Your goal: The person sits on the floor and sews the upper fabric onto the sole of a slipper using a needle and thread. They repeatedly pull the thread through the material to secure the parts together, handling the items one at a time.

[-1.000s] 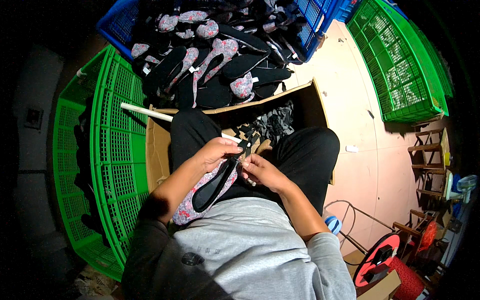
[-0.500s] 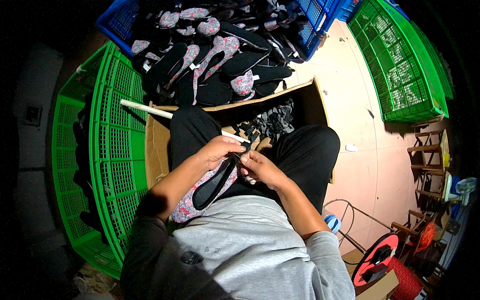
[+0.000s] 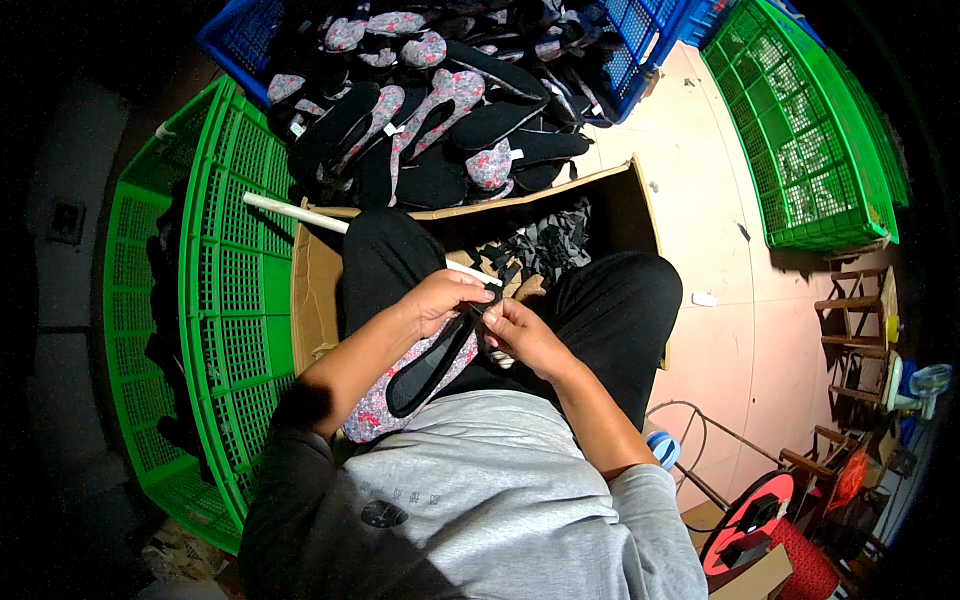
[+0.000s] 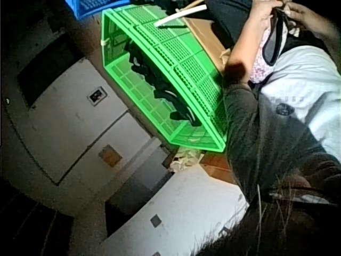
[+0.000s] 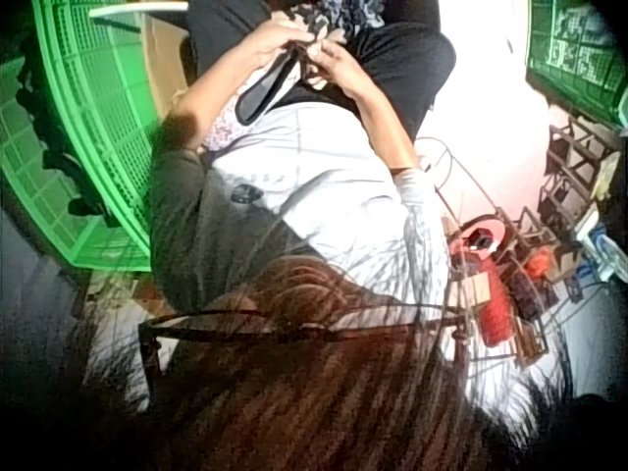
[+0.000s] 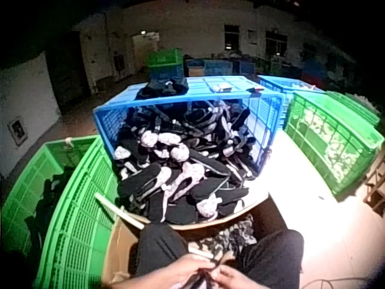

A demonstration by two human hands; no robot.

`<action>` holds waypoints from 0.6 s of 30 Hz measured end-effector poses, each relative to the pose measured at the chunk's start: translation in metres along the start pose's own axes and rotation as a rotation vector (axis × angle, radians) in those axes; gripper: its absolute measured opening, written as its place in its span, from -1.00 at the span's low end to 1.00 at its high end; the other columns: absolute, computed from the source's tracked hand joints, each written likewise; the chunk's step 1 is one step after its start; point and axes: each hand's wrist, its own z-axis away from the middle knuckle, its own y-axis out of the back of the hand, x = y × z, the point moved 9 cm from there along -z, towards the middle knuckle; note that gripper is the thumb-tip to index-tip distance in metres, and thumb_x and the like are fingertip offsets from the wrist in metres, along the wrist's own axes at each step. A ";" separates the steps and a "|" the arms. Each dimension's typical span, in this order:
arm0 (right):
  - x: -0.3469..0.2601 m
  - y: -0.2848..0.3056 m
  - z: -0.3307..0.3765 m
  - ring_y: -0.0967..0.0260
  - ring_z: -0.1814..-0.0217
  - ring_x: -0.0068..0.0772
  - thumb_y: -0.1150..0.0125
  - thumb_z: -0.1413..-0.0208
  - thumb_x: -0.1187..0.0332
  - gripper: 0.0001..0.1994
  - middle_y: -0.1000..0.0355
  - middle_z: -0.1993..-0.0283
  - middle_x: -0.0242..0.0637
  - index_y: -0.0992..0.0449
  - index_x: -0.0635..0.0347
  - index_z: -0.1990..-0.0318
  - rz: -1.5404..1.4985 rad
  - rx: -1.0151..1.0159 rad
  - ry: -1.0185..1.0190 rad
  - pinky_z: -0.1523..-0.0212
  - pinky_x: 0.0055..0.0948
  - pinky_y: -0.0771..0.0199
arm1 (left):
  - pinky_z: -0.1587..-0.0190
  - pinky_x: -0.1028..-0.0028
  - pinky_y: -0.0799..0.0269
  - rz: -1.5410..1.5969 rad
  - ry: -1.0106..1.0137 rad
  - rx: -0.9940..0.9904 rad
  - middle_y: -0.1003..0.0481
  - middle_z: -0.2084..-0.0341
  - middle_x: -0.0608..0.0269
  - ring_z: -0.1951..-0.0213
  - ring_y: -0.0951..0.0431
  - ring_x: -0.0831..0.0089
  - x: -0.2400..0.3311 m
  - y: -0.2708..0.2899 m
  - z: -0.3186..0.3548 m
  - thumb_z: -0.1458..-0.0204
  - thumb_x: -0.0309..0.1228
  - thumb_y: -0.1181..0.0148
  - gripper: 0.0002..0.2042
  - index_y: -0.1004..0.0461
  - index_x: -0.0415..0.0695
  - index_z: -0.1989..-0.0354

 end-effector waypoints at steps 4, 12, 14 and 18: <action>0.005 0.002 -0.001 -0.02 0.59 -0.77 -0.02 -0.36 0.17 -0.80 -0.30 0.46 -0.54 -0.33 0.05 0.26 -0.006 0.018 -0.016 0.60 -0.70 0.02 | 0.22 0.51 -0.47 -0.007 -0.038 0.027 -0.60 0.41 0.15 0.36 -0.58 0.45 -0.005 0.006 -0.007 -0.01 -0.50 -0.29 -0.87 -0.58 -0.29 0.30; 0.005 0.003 -0.002 0.05 0.59 -0.78 -0.05 -0.34 0.12 -0.78 -0.27 0.46 -0.52 -0.31 0.02 0.26 -0.015 0.002 -0.002 0.62 -0.72 0.10 | 0.20 0.52 -0.46 -0.026 -0.041 0.054 -0.61 0.40 0.15 0.35 -0.58 0.46 -0.006 0.008 -0.008 0.01 -0.50 -0.30 -0.85 -0.59 -0.30 0.29; 0.006 0.003 -0.003 0.05 0.60 -0.78 -0.04 -0.34 0.12 -0.78 -0.27 0.47 -0.52 -0.31 0.02 0.26 -0.008 0.005 -0.003 0.62 -0.72 0.10 | 0.20 0.52 -0.46 -0.024 -0.037 0.054 -0.61 0.40 0.16 0.36 -0.58 0.46 -0.006 0.008 -0.009 0.01 -0.50 -0.30 -0.85 -0.59 -0.30 0.30; 0.007 0.004 -0.004 0.06 0.61 -0.78 -0.04 -0.34 0.13 -0.78 -0.26 0.49 -0.52 -0.32 0.02 0.27 -0.024 0.012 -0.005 0.63 -0.72 0.11 | 0.20 0.52 -0.46 0.004 -0.016 0.046 -0.60 0.42 0.17 0.37 -0.58 0.46 -0.008 0.007 -0.008 0.01 -0.49 -0.30 -0.87 -0.59 -0.29 0.33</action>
